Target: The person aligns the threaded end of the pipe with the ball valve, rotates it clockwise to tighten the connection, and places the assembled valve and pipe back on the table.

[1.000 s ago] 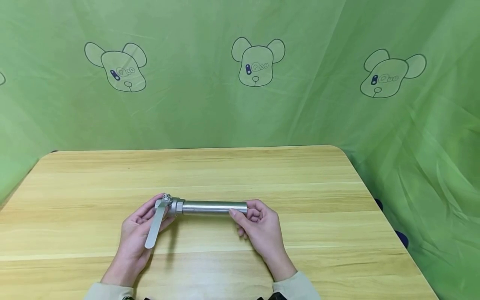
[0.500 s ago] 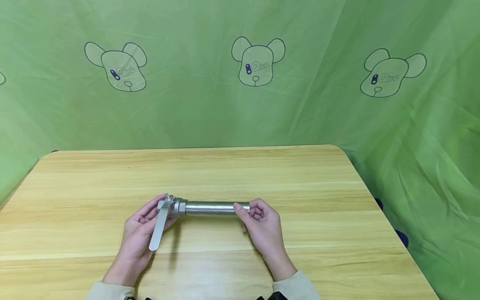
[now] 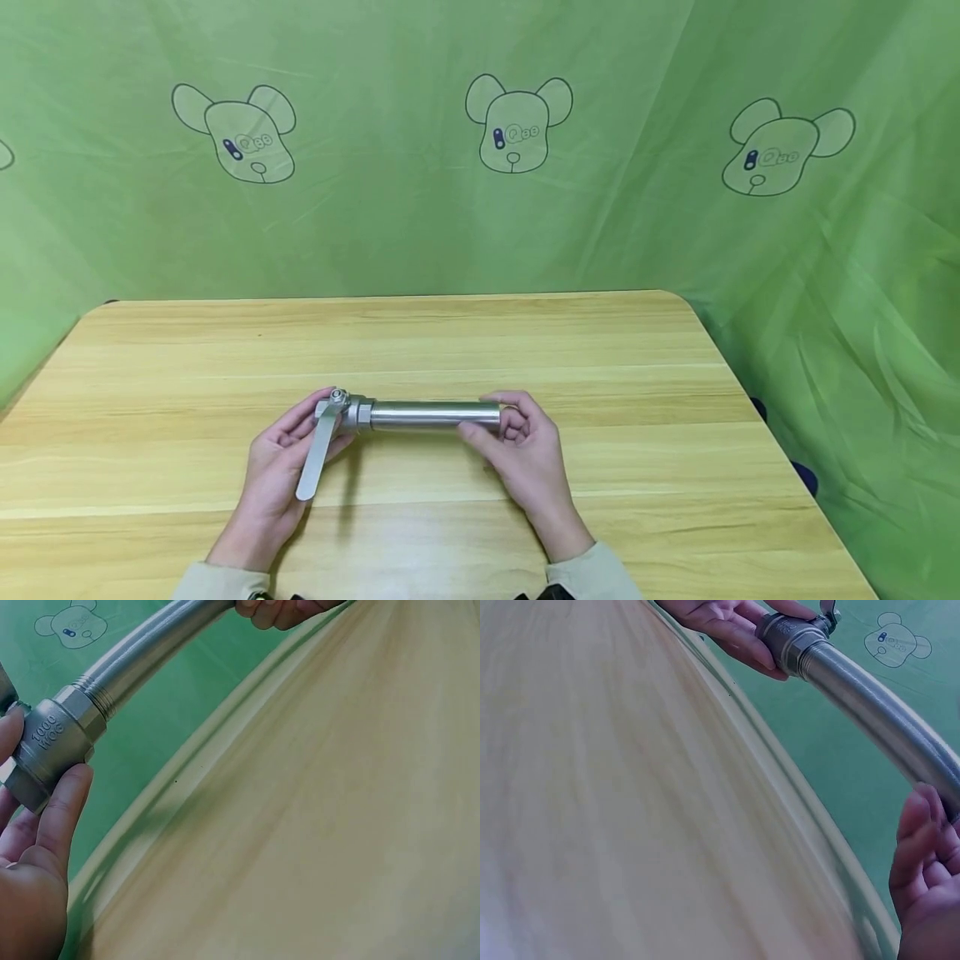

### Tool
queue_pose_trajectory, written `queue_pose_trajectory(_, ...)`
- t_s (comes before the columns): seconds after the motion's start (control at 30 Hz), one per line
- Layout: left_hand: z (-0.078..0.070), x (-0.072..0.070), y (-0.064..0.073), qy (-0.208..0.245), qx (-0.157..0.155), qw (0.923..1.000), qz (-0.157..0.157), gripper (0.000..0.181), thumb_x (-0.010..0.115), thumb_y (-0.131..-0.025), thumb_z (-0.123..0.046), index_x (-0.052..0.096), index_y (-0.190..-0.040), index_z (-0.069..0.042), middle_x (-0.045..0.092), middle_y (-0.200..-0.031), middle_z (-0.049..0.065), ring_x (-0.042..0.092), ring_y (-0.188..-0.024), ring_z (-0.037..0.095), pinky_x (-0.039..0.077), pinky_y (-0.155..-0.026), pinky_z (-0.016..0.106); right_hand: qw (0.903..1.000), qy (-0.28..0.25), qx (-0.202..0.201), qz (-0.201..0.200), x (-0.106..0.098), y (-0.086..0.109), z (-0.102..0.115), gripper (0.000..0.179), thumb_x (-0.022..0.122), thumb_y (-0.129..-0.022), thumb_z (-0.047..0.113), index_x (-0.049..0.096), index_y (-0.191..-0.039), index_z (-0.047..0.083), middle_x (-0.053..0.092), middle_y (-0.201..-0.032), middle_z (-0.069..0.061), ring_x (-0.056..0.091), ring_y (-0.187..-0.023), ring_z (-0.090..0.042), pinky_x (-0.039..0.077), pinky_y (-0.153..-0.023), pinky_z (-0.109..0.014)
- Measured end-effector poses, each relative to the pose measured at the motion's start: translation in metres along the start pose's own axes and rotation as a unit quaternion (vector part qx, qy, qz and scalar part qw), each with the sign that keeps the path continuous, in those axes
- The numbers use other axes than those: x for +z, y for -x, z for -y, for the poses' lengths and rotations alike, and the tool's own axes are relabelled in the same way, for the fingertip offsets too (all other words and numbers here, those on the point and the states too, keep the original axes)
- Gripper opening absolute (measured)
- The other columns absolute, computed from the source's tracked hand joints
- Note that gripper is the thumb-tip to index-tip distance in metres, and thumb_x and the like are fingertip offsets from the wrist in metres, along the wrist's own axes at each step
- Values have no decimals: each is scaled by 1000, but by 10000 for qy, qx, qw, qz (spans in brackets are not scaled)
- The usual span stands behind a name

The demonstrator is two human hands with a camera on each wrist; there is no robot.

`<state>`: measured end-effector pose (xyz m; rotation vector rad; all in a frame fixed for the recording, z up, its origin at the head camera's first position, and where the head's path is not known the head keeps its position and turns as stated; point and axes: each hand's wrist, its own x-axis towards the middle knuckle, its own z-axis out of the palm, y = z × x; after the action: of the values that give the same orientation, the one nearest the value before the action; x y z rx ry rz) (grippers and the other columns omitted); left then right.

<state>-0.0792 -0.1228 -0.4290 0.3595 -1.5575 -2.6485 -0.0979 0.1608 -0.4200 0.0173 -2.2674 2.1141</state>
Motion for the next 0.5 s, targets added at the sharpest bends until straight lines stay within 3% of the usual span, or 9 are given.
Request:
queue_pose_trajectory(0.13, 0, -1, 0, 79, -7, 10000, -32, 41, 67, -97, 11, 79, -123, -19, 82, -121, -2, 79, -110, 14, 67, -99, 34, 9989, -23, -293, 372, -3, 0, -2, 63, 88, -80, -8, 62, -137, 3, 77, -96, -2, 70, -76, -10, 64, -64, -22)
queue_pose_trajectory(0.3, -1, -2, 0, 25, -38, 10000, -72, 41, 68, -97, 10, 79, -122, -21, 82, -121, -4, 79, -110, 14, 66, -99, 34, 9990, 69, -271, 346, -5, -2, -4, 51, 88, -82, -5, 67, -128, 0, 79, -86, 3, 70, -62, -12, 64, -55, -26)
queue_pose_trajectory(0.5, -2, -2, -1, -21, -60, 9999, -95, 41, 68, -97, 10, 79, -122, -21, 82, -121, -4, 79, -110, 14, 67, -99, 34, 9983, 477, -321, -68, -6, -4, -4, 41, 91, -81, 0, 75, -119, 1, 77, -95, 8, 72, -81, -8, 65, -74, -19)
